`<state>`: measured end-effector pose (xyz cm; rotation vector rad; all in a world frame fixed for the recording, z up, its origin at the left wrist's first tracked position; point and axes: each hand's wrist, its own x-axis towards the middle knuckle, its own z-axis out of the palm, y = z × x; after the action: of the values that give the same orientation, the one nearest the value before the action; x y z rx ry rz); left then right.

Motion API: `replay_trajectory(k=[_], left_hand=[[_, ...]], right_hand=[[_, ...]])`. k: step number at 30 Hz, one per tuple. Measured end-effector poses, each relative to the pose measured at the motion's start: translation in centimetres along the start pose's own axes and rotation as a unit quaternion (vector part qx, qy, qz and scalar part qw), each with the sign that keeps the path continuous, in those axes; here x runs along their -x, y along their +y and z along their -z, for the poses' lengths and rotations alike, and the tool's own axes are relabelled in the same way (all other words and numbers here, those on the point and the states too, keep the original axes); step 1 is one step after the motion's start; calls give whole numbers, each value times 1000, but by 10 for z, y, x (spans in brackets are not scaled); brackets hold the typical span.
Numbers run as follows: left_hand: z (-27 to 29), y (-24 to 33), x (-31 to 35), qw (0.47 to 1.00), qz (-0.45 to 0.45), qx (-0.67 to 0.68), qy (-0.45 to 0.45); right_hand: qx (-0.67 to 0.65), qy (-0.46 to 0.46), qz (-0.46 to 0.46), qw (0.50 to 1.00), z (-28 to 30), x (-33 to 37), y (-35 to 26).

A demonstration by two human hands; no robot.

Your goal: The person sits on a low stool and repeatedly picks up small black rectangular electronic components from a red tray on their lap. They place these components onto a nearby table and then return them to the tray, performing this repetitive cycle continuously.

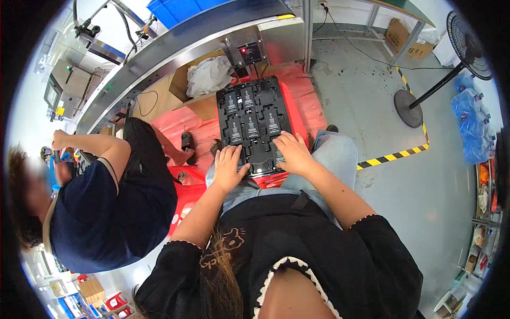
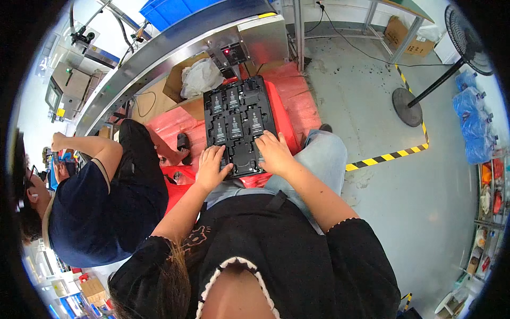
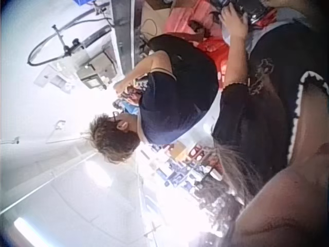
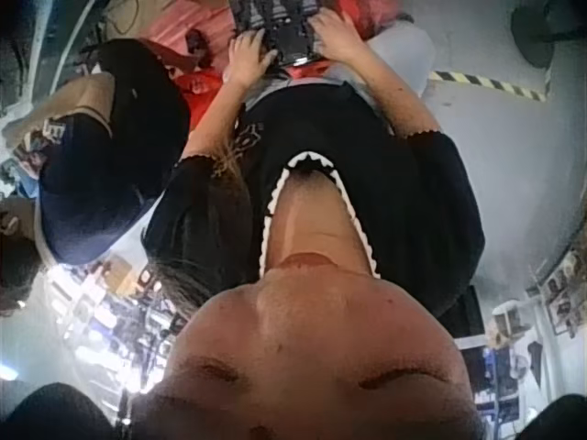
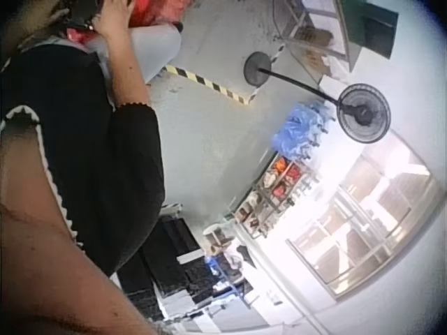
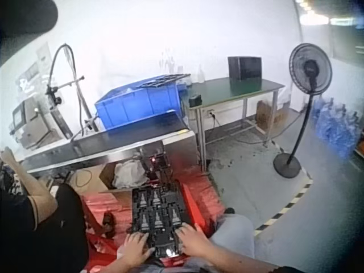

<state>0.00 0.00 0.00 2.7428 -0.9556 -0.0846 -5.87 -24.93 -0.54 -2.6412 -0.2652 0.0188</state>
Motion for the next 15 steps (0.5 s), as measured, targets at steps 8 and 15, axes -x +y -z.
replay_trajectory(k=[8,15], left_hand=[[-21,-18,11,999,-2,32,41],[-14,-14,10,989,37,131,56]], right_hand=[[-238,26,-25,971,28,-24,-10],[-427,12,-42,903,31,-47,-30]])
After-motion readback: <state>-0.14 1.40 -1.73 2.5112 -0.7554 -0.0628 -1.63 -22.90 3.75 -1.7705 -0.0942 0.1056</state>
